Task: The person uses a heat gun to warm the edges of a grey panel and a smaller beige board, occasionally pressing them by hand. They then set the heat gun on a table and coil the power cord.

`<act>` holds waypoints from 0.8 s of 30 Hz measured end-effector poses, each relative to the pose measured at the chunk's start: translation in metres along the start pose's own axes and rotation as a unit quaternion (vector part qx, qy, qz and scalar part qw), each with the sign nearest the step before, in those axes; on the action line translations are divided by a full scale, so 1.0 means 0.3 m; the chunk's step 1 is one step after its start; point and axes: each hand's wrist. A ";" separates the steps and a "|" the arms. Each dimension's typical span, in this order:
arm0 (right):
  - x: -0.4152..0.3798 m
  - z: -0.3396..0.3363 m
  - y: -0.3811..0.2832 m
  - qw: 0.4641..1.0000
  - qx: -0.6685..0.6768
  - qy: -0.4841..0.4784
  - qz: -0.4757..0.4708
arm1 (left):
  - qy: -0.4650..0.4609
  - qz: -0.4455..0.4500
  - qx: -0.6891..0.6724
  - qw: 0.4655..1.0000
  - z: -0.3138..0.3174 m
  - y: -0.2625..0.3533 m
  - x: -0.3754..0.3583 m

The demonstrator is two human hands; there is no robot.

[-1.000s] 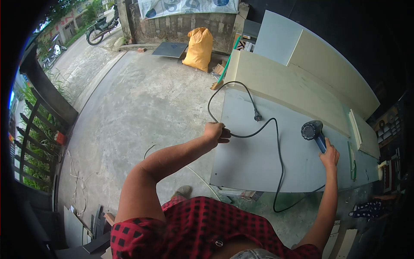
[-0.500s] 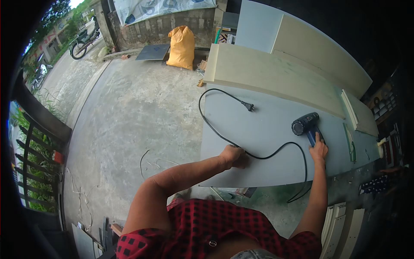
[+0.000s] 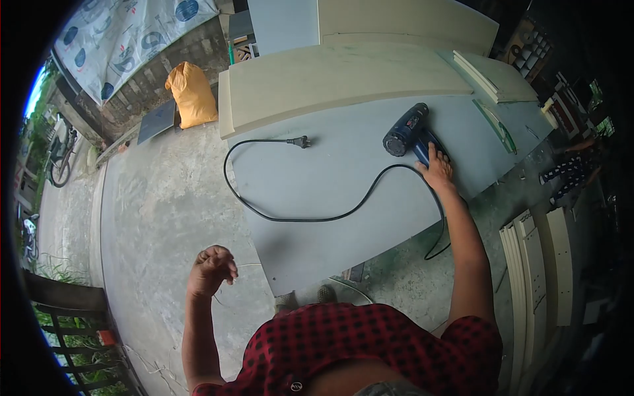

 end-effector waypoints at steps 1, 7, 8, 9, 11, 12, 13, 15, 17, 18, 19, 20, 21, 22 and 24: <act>0.000 0.011 0.002 1.000 0.004 0.004 0.000 | 0.132 0.009 0.091 0.987 -0.102 -0.021 -0.092; 0.006 -0.016 -0.012 0.999 -0.002 -0.030 0.031 | 0.087 -0.366 0.426 0.823 -0.207 -0.351 -0.627; 0.012 -0.014 -0.017 0.999 -0.001 -0.039 0.033 | 0.085 -0.356 0.454 0.812 -0.201 -0.406 -0.663; 0.015 -0.010 -0.017 0.998 -0.004 -0.042 0.041 | 0.085 -0.343 0.473 0.807 -0.197 -0.443 -0.671; 0.019 -0.011 -0.023 0.998 0.018 -0.043 0.044 | 0.080 -0.316 0.505 0.799 -0.190 -0.474 -0.666; 0.005 0.000 -0.022 0.997 0.013 -0.051 0.047 | 0.077 -0.309 0.514 0.797 -0.195 -0.480 -0.667; 0.000 -0.010 -0.037 0.998 0.005 -0.030 0.048 | 0.075 -0.301 0.522 0.795 -0.197 -0.485 -0.665; -0.028 -0.033 -0.057 0.999 0.002 0.000 0.039 | 0.066 -0.288 0.536 0.791 -0.200 -0.487 -0.664; -0.075 -0.062 -0.089 1.000 0.013 0.018 0.009 | 0.057 -0.279 0.546 0.788 -0.200 -0.489 -0.660; -0.101 -0.075 -0.101 0.999 0.025 0.036 -0.023 | 0.052 -0.275 0.550 0.787 -0.199 -0.489 -0.662; -0.126 -0.083 -0.108 0.999 0.026 0.035 -0.029 | 0.048 -0.271 0.555 0.785 -0.198 -0.488 -0.665; -0.151 -0.086 -0.120 0.993 0.053 0.067 -0.079 | 0.047 -0.266 0.559 0.784 -0.196 -0.487 -0.673; -0.179 -0.093 -0.141 0.983 0.084 0.100 -0.132 | 0.045 -0.261 0.562 0.784 -0.192 -0.486 -0.682; -0.216 -0.116 -0.166 0.978 0.110 0.095 -0.152 | 0.044 -0.256 0.566 0.783 -0.186 -0.485 -0.692; -0.303 -0.176 -0.214 0.965 0.164 0.080 -0.188 | 0.045 -0.242 0.573 0.782 -0.169 -0.482 -0.724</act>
Point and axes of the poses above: each hand's wrist, its own x-axis towards the middle knuckle, its own z-axis out of the palm, y = z × x, and after that the axes turned 14 degrees about z, right-handed
